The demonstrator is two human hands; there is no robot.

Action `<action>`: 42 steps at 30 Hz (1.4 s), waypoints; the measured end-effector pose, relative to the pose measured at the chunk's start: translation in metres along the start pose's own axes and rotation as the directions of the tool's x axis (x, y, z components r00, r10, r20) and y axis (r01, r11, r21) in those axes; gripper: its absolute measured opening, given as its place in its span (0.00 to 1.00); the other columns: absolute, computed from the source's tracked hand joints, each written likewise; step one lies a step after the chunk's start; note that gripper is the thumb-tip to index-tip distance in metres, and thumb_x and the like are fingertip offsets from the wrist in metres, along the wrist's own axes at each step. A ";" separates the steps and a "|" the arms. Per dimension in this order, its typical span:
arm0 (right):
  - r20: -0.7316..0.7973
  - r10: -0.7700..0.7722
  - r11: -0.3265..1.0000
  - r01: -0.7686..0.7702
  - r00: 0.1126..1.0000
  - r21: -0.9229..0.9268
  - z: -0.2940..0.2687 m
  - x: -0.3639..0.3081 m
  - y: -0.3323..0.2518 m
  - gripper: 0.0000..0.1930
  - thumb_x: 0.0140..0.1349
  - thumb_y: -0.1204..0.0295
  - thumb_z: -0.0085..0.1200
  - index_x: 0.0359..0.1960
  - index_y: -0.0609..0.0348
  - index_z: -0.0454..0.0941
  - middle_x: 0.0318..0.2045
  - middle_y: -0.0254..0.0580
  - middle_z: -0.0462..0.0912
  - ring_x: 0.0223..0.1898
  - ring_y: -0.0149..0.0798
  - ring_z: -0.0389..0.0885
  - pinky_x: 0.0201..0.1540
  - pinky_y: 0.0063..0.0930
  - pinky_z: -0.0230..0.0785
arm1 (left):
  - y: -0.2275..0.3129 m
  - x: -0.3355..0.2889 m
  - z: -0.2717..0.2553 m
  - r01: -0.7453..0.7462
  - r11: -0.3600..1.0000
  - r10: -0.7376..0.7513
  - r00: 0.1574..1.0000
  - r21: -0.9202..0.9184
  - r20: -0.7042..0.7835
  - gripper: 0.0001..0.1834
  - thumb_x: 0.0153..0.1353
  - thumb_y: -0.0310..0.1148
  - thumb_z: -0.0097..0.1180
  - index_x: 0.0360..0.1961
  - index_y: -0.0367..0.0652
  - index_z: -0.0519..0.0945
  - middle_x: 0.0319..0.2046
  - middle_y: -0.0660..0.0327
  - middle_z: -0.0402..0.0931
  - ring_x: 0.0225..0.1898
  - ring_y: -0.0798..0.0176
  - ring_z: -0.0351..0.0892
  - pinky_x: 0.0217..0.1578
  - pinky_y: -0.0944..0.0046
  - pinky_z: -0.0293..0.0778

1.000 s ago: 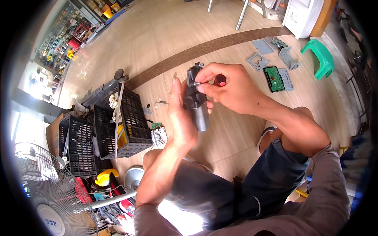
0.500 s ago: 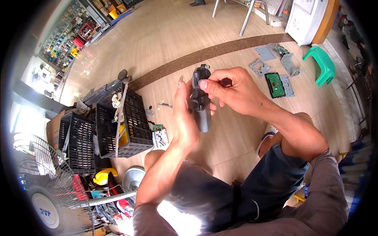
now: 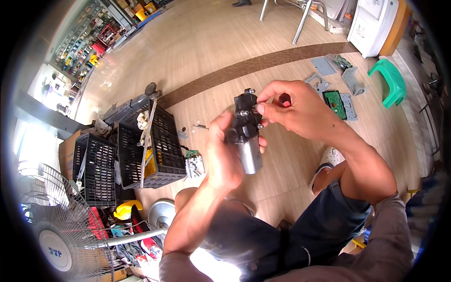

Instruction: The person assembles a small motorized component by placing and securing screws into its casing by hand and with a screwdriver.

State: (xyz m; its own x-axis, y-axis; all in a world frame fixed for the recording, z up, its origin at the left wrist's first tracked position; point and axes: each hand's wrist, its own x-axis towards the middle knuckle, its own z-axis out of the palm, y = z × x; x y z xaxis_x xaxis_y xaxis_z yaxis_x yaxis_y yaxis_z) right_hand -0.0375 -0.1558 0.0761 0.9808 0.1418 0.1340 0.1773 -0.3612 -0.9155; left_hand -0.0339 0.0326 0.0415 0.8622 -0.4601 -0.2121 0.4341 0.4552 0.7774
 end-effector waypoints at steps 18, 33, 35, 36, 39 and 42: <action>-0.081 -0.040 0.952 0.014 0.996 -0.306 -0.043 -0.004 0.012 0.18 0.64 0.68 0.48 0.54 0.62 0.70 0.36 0.52 0.81 0.39 0.46 0.81 0.44 0.37 0.71 | 0.000 -0.004 -0.011 -0.015 0.991 0.063 0.932 -0.136 0.357 0.46 0.58 0.58 0.54 0.71 0.41 0.58 0.66 0.37 0.60 0.45 0.45 0.80 0.42 0.55 0.77; 0.010 0.135 0.970 -0.134 0.991 0.200 -0.005 -0.001 -0.004 0.17 0.67 0.61 0.55 0.34 0.66 0.81 0.24 0.34 0.78 0.24 0.25 0.73 0.24 0.24 0.65 | 0.003 -0.012 -0.006 -0.183 0.944 0.111 0.960 0.275 0.255 0.55 0.44 0.24 0.56 0.76 0.47 0.47 0.58 0.56 0.65 0.45 0.62 0.73 0.38 0.65 0.74; 0.010 0.136 0.961 -0.134 0.991 0.241 0.000 -0.001 -0.004 0.17 0.67 0.61 0.55 0.34 0.65 0.81 0.24 0.33 0.79 0.24 0.24 0.72 0.23 0.22 0.64 | 0.005 -0.013 -0.007 -0.185 0.940 0.113 0.962 0.288 0.248 0.55 0.44 0.23 0.56 0.76 0.47 0.46 0.59 0.56 0.64 0.46 0.62 0.73 0.38 0.65 0.74; 0.007 0.139 0.950 -0.136 0.990 0.282 0.001 0.000 -0.004 0.16 0.67 0.61 0.55 0.33 0.65 0.81 0.24 0.32 0.79 0.23 0.23 0.72 0.21 0.21 0.63 | 0.007 -0.013 -0.007 -0.185 0.941 0.115 0.962 0.282 0.248 0.55 0.44 0.22 0.57 0.76 0.47 0.47 0.59 0.56 0.63 0.46 0.63 0.72 0.39 0.64 0.75; 0.009 0.166 0.937 -0.161 0.986 0.311 0.000 0.000 -0.003 0.14 0.66 0.63 0.57 0.34 0.65 0.81 0.25 0.33 0.80 0.23 0.23 0.72 0.21 0.21 0.63 | 0.007 -0.016 -0.005 -0.184 0.941 0.117 0.965 0.285 0.236 0.55 0.45 0.20 0.58 0.76 0.48 0.47 0.59 0.57 0.63 0.46 0.63 0.71 0.40 0.63 0.76; -0.026 0.160 0.940 -0.145 0.987 0.308 0.001 -0.001 -0.004 0.11 0.63 0.68 0.60 0.36 0.65 0.81 0.28 0.36 0.81 0.22 0.24 0.73 0.21 0.21 0.63 | 0.007 -0.017 -0.003 -0.175 0.937 0.113 0.971 0.302 0.212 0.55 0.45 0.20 0.59 0.76 0.48 0.48 0.60 0.57 0.63 0.46 0.63 0.71 0.41 0.63 0.76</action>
State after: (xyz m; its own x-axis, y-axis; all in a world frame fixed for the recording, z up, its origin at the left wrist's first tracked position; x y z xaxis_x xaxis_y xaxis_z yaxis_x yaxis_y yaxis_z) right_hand -0.0392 -0.1537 0.0797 0.9983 0.0583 -0.0047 -0.0002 -0.0759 -0.9971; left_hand -0.0447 0.0464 0.0487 0.8305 -0.5569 0.0073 0.1774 0.2770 0.9444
